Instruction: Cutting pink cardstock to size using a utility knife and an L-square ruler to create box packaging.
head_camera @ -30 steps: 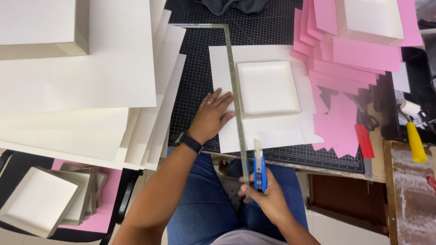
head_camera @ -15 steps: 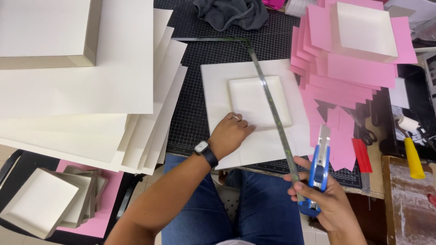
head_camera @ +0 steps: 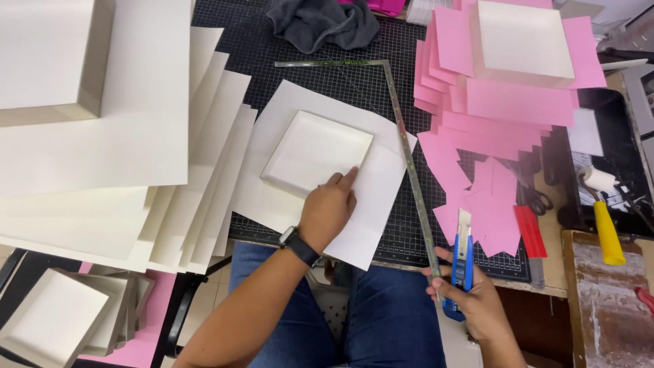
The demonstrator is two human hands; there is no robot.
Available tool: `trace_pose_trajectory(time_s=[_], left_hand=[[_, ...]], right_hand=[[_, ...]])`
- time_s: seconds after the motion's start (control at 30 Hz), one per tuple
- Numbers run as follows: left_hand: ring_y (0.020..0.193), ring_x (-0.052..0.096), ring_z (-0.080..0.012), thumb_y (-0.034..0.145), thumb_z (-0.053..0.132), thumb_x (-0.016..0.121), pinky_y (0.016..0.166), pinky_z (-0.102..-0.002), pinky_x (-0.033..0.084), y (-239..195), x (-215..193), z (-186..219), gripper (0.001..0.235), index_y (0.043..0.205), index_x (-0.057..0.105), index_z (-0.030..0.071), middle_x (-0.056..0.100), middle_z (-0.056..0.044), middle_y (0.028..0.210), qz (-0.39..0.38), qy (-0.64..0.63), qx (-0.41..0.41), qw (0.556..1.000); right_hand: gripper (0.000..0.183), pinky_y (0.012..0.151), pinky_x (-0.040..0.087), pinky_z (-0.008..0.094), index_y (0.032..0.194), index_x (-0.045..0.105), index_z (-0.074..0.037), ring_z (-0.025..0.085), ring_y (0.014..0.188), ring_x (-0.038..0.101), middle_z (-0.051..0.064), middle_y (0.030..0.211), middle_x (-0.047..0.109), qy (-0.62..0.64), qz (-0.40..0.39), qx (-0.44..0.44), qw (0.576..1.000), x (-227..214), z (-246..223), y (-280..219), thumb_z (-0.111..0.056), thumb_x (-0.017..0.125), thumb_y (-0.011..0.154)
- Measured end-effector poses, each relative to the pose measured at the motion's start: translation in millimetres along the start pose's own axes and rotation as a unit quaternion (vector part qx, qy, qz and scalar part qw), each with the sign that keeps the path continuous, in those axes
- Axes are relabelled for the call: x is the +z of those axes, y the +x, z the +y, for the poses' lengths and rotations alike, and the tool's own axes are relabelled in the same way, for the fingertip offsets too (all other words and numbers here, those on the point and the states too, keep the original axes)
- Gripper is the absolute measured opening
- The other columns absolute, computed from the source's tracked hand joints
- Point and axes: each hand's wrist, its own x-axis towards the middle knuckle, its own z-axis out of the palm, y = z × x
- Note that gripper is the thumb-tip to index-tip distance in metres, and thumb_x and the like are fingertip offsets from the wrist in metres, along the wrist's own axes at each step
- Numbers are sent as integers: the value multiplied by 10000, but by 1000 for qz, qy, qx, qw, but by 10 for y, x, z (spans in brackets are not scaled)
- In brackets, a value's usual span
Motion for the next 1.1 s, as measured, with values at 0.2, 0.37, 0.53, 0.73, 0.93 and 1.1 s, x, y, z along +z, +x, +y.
trace_pose_trajectory(time_s=[0.2, 0.37, 0.53, 0.73, 0.93, 1.1], left_hand=[[560, 587, -384, 922, 94, 500, 470, -512, 470, 10, -243, 41, 558, 1478, 539, 80, 616, -115, 940, 15, -41, 2, 999], [664, 624, -415, 926, 139, 498, 550, -552, 499, 82, -204, 61, 550, 1473, 543, 109, 620, -113, 981, 3, -49, -24, 999], [680, 632, -412, 916, 148, 495, 547, -549, 493, 84, -263, 62, 556, 1469, 555, 125, 625, -100, 961, -18, -34, -29, 999], [695, 642, -360, 915, 120, 497, 578, -501, 483, -14, -537, 83, 538, 1443, 595, 135, 606, -60, 893, -35, -68, -29, 997], [685, 646, -340, 910, 108, 531, 582, -482, 507, 90, -200, 67, 554, 1463, 577, 108, 621, -78, 897, -24, -70, -19, 997], [771, 664, -405, 936, 161, 576, 647, -531, 553, 345, 401, 70, 567, 1491, 520, 63, 648, -173, 1031, 39, -73, -49, 995]], right_hand=[[648, 802, 621, 476, 1463, 590, -33, 380, 838, 729, 311, 1133, 776, -12, -13, -3, 1000, -84, -71, 20, 93, 678, 833], [661, 756, 605, 457, 1456, 590, -33, 369, 753, 723, 311, 1112, 780, 16, -33, -15, 999, -99, 112, 87, 66, 705, 813], [634, 784, 612, 467, 1455, 594, -38, 374, 771, 729, 300, 1130, 779, 9, -25, -4, 1000, -118, 34, 100, 57, 685, 835], [659, 751, 601, 455, 1461, 595, -48, 358, 760, 714, 294, 1125, 787, 2, -28, 9, 1000, -180, 18, 169, 50, 709, 819], [637, 742, 614, 451, 1449, 602, -31, 346, 722, 723, 281, 1092, 790, 16, -45, -17, 999, -107, 58, 100, 52, 704, 825], [638, 747, 645, 432, 1433, 605, -39, 344, 976, 762, 320, 1117, 786, 18, -49, -21, 998, 10, 56, 30, 70, 712, 813]])
